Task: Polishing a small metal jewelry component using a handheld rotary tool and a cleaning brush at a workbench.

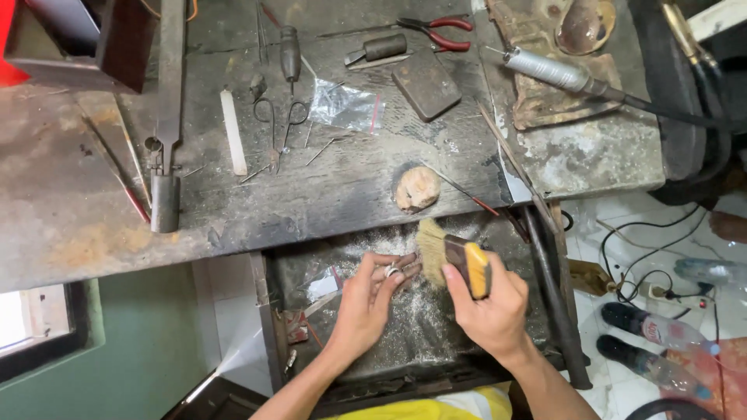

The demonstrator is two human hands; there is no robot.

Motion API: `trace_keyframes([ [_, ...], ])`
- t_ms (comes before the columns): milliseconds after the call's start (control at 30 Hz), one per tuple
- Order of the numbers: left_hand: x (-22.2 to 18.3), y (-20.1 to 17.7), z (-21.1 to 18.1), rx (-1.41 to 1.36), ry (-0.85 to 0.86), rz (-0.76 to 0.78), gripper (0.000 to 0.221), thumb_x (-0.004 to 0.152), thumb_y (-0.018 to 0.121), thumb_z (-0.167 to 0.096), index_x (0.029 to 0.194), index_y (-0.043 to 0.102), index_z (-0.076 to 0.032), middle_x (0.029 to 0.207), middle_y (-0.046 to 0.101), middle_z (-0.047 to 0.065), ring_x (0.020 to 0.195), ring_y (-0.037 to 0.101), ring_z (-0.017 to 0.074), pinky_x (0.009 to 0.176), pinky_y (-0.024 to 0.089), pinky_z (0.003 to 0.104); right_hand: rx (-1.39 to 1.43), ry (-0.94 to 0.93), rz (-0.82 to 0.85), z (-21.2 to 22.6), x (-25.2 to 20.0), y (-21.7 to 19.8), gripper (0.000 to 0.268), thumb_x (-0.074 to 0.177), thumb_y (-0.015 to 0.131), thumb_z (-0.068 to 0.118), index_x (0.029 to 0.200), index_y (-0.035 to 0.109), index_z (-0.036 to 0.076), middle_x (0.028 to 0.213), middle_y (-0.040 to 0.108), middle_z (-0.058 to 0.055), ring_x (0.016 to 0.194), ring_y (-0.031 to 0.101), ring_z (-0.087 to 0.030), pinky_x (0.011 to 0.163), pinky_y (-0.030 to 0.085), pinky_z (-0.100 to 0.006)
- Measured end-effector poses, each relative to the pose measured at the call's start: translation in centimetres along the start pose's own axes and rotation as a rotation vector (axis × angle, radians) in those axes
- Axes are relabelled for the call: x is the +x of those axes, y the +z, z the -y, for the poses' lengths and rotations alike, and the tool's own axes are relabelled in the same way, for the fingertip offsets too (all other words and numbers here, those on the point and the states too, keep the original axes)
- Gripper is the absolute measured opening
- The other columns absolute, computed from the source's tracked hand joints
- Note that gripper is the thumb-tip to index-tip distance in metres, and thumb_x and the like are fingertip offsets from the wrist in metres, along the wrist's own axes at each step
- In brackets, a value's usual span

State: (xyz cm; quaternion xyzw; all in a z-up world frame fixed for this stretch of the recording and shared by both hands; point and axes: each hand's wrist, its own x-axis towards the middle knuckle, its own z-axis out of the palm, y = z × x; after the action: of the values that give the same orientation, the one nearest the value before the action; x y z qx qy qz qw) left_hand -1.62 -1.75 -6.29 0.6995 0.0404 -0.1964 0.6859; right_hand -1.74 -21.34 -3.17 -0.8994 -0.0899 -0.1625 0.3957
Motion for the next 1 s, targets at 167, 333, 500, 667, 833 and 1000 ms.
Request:
trace_keyframes([
  [167,1.0,-1.4,0.1,0.287,0.231,-0.075,0.021,0.087,0.071,-0.001,0.104,0.079,-0.010,0.060,0.065,0.001,0.050,0.047,0.0088,0.049,0.041,0.024,0.187,0.013,0.300,-2.8,-0.9,0.6,0.017,0.089,0.076,0.010,0.088,0.062,-0.001,0.063,0.065,-0.010,0.047,0.061,-0.019,0.043,0.052,-0.027],
  [333,1.6,-2.1,-1.8,0.358,0.332,-0.119,0.013,0.087,0.075,-0.001,0.099,0.075,0.000,0.076,0.078,0.017,0.066,0.077,0.0306,0.061,0.062,0.036,0.176,-0.043,0.027,-0.8,1.4,-0.4,0.011,0.080,0.085,0.010,0.084,0.076,0.005,0.067,0.076,-0.006,0.054,0.073,-0.023,0.053,0.056,-0.029],
  [500,1.3,-2.8,-1.6,0.422,0.380,-0.122,0.011,0.087,0.077,-0.009,0.091,0.068,-0.005,0.075,0.078,0.012,0.068,0.078,0.0293,0.062,0.062,0.035,0.046,0.011,0.156,-2.0,1.5,-1.9,0.015,0.082,0.082,0.005,0.095,0.075,0.007,0.079,0.078,-0.010,0.072,0.077,-0.031,0.063,0.059,-0.038],
  [667,2.6,-2.8,-2.8,0.257,0.362,-0.115,0.017,0.077,0.088,-0.010,0.081,0.071,-0.006,0.079,0.078,0.013,0.069,0.076,0.0239,0.064,0.063,0.033,0.160,0.023,0.174,-2.3,1.2,-0.1,0.013,0.083,0.081,0.007,0.086,0.070,0.004,0.066,0.069,-0.013,0.057,0.068,-0.031,0.055,0.053,-0.037],
  [833,2.5,-3.0,-2.4,-0.053,0.319,-0.124,0.021,0.075,0.088,0.001,0.090,0.075,0.006,0.100,0.078,0.023,0.090,0.078,0.0284,0.078,0.066,0.034,0.063,0.078,-0.014,-2.2,-0.3,-1.6,0.019,0.091,0.079,0.014,0.081,0.065,0.007,0.048,0.050,-0.006,0.042,0.049,-0.016,0.046,0.042,-0.025],
  [1000,2.1,-2.4,-3.3,-0.008,0.175,-0.032,0.006,0.088,0.077,-0.008,0.093,0.079,-0.005,0.117,0.063,0.009,0.094,0.066,0.0154,0.071,0.068,0.022,0.067,0.036,0.251,-4.2,-1.3,0.7,0.023,0.097,0.070,0.012,0.107,0.066,-0.008,0.063,0.063,-0.007,0.033,0.050,-0.012,0.025,0.046,-0.021],
])
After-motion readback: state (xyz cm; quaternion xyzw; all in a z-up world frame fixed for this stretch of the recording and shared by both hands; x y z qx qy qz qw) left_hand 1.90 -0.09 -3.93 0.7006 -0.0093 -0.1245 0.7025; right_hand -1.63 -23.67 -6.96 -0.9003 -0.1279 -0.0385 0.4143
